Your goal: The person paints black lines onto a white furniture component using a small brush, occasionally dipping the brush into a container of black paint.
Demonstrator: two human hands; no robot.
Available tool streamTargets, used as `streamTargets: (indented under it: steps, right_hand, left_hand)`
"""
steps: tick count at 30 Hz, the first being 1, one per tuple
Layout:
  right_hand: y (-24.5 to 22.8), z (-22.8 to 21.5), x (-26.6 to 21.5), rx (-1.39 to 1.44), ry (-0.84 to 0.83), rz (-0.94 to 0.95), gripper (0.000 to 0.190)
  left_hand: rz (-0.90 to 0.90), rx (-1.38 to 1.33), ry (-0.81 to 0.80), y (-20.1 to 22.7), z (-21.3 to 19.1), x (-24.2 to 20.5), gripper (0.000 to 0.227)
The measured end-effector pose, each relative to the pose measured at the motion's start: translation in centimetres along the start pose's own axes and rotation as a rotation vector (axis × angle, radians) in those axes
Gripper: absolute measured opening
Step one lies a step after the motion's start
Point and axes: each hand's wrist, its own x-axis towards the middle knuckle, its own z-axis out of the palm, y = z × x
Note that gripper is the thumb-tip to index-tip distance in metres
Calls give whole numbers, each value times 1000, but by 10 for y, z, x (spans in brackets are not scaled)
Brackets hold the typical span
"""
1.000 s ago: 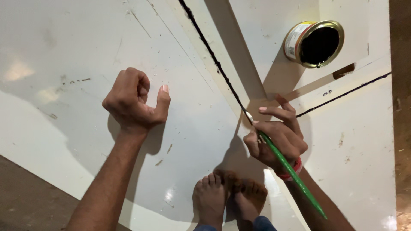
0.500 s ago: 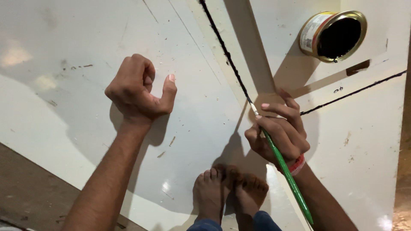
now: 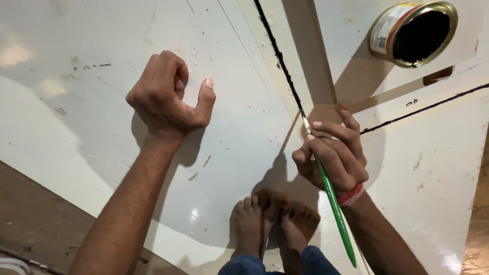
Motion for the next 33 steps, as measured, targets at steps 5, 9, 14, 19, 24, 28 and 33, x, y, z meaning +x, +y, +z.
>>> streamTargets:
  steps: [5, 9, 14, 19, 24, 28, 33]
  right_hand:
    - [0, 2, -1, -46, -2, -38, 22]
    - [-1, 1, -2, -32, -5, -40, 22]
    - [-3, 4, 0, -63, -8, -57, 24]
    - [-5, 1, 1, -51, -20, -56, 24]
    - [-4, 5, 4, -90, -9, -63, 22]
    - [-4, 4, 3, -71, -8, -68, 24]
    - [-3, 5, 1, -96, -28, -77, 25]
  left_hand:
    - [-2, -4, -5, -1, 0, 0, 32]
    - [6, -4, -8, -2, 0, -1, 33]
    - [10, 1, -3, -2, 0, 0, 33]
    - [16, -1, -2, -4, 1, -1, 32]
    - [18, 2, -2, -5, 2, -2, 31]
    - [31, 5, 2, -8, 4, -2, 31]
    - [31, 13, 3, -7, 4, -3, 31]
